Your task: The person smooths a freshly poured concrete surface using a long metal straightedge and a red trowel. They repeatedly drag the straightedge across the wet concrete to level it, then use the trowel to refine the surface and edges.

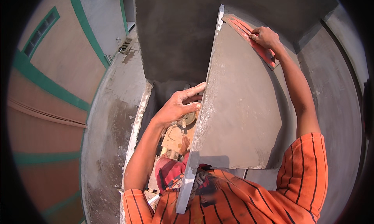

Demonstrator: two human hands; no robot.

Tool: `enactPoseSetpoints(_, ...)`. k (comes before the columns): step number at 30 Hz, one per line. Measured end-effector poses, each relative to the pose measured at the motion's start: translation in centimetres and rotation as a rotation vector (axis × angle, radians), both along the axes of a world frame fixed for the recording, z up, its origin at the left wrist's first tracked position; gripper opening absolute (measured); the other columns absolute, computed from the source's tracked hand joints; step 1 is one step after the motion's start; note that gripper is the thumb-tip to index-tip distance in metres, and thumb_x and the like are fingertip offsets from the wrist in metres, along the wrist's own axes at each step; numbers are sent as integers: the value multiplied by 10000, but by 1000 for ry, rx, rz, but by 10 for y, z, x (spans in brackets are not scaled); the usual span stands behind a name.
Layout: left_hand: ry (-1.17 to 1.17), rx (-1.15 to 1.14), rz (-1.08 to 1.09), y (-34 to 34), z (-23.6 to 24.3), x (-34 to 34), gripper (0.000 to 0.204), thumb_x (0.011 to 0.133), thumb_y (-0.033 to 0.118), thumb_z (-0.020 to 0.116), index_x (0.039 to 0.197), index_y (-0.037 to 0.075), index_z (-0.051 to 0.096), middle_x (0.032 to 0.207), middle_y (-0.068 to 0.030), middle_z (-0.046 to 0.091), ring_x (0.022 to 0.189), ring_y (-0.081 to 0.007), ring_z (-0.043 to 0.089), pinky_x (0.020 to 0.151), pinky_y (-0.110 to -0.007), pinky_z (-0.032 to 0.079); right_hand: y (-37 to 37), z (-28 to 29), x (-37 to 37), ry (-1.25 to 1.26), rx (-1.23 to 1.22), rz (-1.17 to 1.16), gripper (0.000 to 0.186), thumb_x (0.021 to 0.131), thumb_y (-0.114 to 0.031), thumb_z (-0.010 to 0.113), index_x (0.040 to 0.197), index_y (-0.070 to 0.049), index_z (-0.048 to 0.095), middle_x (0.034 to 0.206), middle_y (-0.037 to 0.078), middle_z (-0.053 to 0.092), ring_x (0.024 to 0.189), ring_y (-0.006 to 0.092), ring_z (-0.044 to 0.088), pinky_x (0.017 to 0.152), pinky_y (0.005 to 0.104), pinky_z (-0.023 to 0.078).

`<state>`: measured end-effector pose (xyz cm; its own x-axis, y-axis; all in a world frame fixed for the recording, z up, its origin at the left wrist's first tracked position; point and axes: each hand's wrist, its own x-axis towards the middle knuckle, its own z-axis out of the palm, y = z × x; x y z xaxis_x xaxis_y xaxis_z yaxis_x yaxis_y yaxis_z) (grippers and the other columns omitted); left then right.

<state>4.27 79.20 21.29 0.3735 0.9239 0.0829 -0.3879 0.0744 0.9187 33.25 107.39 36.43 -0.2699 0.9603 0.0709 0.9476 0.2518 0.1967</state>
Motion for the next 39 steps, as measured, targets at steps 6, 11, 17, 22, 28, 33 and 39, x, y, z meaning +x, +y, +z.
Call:
enactPoseSetpoints(6, -6, -18, -22, 3, -4, -1, 659, 868, 48, 672, 1470, 16, 404, 1535, -128, 380, 1279, -237, 511, 1074, -362, 425, 90, -7, 94, 187, -144, -238, 363, 852, -400, 646, 1074, -130, 742, 802, 75, 659, 732, 199, 633, 643, 368, 487)
enactPoseSetpoints(11, -15, -13, -31, 6, 5, 0, 768, 817, 211, 783, 1458, -3, 419, 1427, -162, 505, 1263, -251, 535, 1094, -378, 400, -14, 28, 39, 515, -576, -57, 348, 851, -356, 702, 1039, -65, 729, 623, -19, 460, 507, 77, 397, 444, 268, 326)
enactPoseSetpoints(17, -61, 6, -87, 17, -1, -13, 773, 817, 153, 773, 1470, -11, 393, 1404, -125, 537, 1274, -200, 519, 1092, -354, 403, -203, 16, -31, 397, -774, 538, 466, 807, -340, 743, 1125, -1, 705, 1020, 179, 722, 885, 264, 687, 776, 358, 524)
enactPoseSetpoints(22, 16, 58, -65, 36, -1, -6, 800, 813, 168, 770, 1476, -26, 368, 1464, -151, 472, 1334, -251, 475, 1140, -379, 343, -281, 17, -14, 221, -704, 533, 413, 777, -341, 743, 1099, -83, 730, 842, 140, 722, 724, 299, 689, 654, 388, 532)
enactPoseSetpoints(28, -22, 43, -51, 37, -5, 2, 751, 831, 112, 741, 1474, -24, 376, 1429, -139, 503, 1256, -209, 532, 1088, -341, 400, -307, 13, 1, 222, -404, 624, 351, 757, -288, 779, 1067, -125, 749, 808, 118, 718, 621, 263, 661, 582, 368, 520)
enactPoseSetpoints(33, -77, -2, -36, 25, -14, -6, 681, 855, 39, 699, 1463, -25, 398, 1357, -117, 569, 1180, -188, 578, 1038, -327, 444, -235, 5, -42, 147, -212, 405, 358, 809, -270, 732, 1128, -108, 722, 976, 137, 724, 807, 322, 693, 737, 383, 552)
enactPoseSetpoints(39, -71, 31, -38, 17, -3, 1, 674, 869, 39, 685, 1471, -17, 386, 1425, -127, 507, 1225, -194, 550, 1066, -344, 428, -68, 0, 26, 90, -26, -33, 389, 867, -383, 664, 1121, -96, 729, 1062, 129, 726, 978, 312, 689, 869, 397, 526)
